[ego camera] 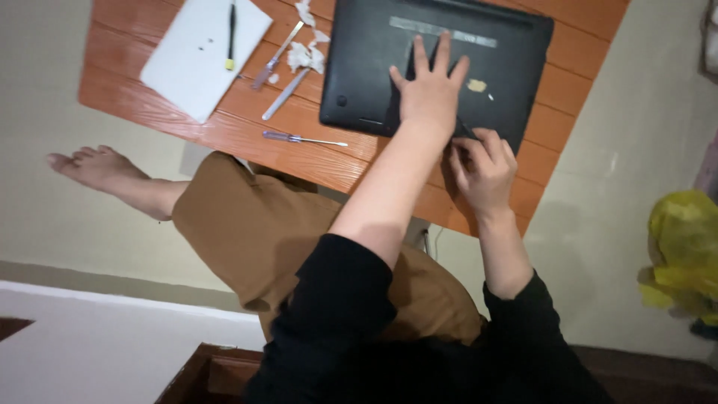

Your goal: The person is using a screwdriver to work on the bottom panel of a laptop, likely finalizing assembly or disassembly.

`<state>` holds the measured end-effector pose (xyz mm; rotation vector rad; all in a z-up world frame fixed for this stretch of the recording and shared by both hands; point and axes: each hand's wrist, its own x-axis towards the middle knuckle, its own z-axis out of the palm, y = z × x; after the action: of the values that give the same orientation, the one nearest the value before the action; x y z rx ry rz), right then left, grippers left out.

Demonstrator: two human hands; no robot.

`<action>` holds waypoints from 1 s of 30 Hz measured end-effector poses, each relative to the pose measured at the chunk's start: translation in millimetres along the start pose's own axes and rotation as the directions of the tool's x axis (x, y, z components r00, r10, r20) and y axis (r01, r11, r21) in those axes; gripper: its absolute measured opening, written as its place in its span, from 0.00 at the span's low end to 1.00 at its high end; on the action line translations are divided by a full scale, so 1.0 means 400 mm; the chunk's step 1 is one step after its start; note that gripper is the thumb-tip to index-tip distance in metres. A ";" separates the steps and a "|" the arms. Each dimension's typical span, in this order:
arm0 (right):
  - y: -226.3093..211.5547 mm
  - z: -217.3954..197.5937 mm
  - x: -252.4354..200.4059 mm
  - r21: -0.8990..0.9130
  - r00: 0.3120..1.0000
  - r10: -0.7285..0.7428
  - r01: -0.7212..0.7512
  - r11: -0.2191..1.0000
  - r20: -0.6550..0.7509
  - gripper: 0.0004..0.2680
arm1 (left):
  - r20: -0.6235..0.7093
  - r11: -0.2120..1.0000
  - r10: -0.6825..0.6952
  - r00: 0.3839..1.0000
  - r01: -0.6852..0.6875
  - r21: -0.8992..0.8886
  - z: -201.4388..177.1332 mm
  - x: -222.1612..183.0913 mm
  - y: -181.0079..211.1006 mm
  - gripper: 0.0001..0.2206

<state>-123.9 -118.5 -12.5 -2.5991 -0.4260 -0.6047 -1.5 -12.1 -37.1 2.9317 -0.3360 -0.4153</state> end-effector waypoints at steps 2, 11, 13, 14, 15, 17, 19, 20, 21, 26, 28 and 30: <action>0.005 0.001 -0.002 0.015 1.000 -0.003 0.003 1.000 0.005 0.06 | 0.000 1.000 -0.003 1.000 0.003 -0.004 -0.005 0.001 0.000 0.34; 0.021 0.014 -0.012 0.028 1.000 -0.013 0.013 1.000 0.009 0.05 | -0.022 0.999 -0.045 0.999 0.044 -0.024 0.009 0.010 0.011 0.33; 0.032 0.021 -0.021 0.061 1.000 -0.016 0.015 0.998 0.006 0.04 | 0.002 0.997 -0.063 0.998 0.063 -0.034 0.000 0.006 0.012 0.35; 0.042 0.024 -0.029 0.104 1.000 -0.012 0.010 0.994 0.013 0.05 | 0.010 0.998 -0.055 0.998 0.056 -0.019 -0.002 0.005 0.016 0.35; 0.054 0.030 -0.035 0.149 1.000 -0.010 0.007 0.989 0.024 0.06 | 0.020 0.999 -0.051 0.998 0.051 -0.006 -0.003 0.005 0.017 0.35; 0.020 0.022 -0.024 0.194 0.999 0.024 -0.029 0.981 0.029 0.06 | 0.009 0.997 -0.073 0.997 0.074 -0.023 -0.005 0.001 0.013 0.35; 0.013 0.019 -0.021 0.212 0.997 0.073 -0.078 0.974 0.032 0.05 | -0.002 0.997 -0.066 0.998 0.066 -0.048 -0.014 0.001 0.013 0.34; 0.020 0.025 -0.020 0.211 0.997 0.074 -0.080 0.974 0.038 0.06 | 0.044 0.998 -0.054 0.998 0.055 -0.026 -0.023 0.003 0.009 0.36; 0.029 0.023 -0.026 0.200 0.996 0.083 -0.090 0.976 0.042 0.06 | 0.092 0.999 -0.031 0.995 0.032 -0.008 -0.030 0.002 0.015 0.38; 0.017 0.013 -0.015 0.236 0.991 0.122 -0.134 0.963 0.062 0.06 | 0.044 0.999 -0.033 0.998 0.032 0.019 -0.028 -0.006 0.014 0.38; 0.014 0.013 -0.010 0.252 0.989 0.130 -0.144 0.957 0.069 0.06 | 0.041 0.999 -0.040 0.998 0.039 0.015 -0.027 -0.005 0.011 0.37; 0.014 0.015 -0.010 0.269 0.984 0.159 -0.176 0.947 0.083 0.06 | 0.044 0.999 -0.033 0.998 0.033 0.001 -0.023 -0.005 0.010 0.38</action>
<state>-123.3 -121.3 -21.2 -2.3604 -0.2812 -0.3792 -1.5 -14.1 -26.9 2.9357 -0.2943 -0.4857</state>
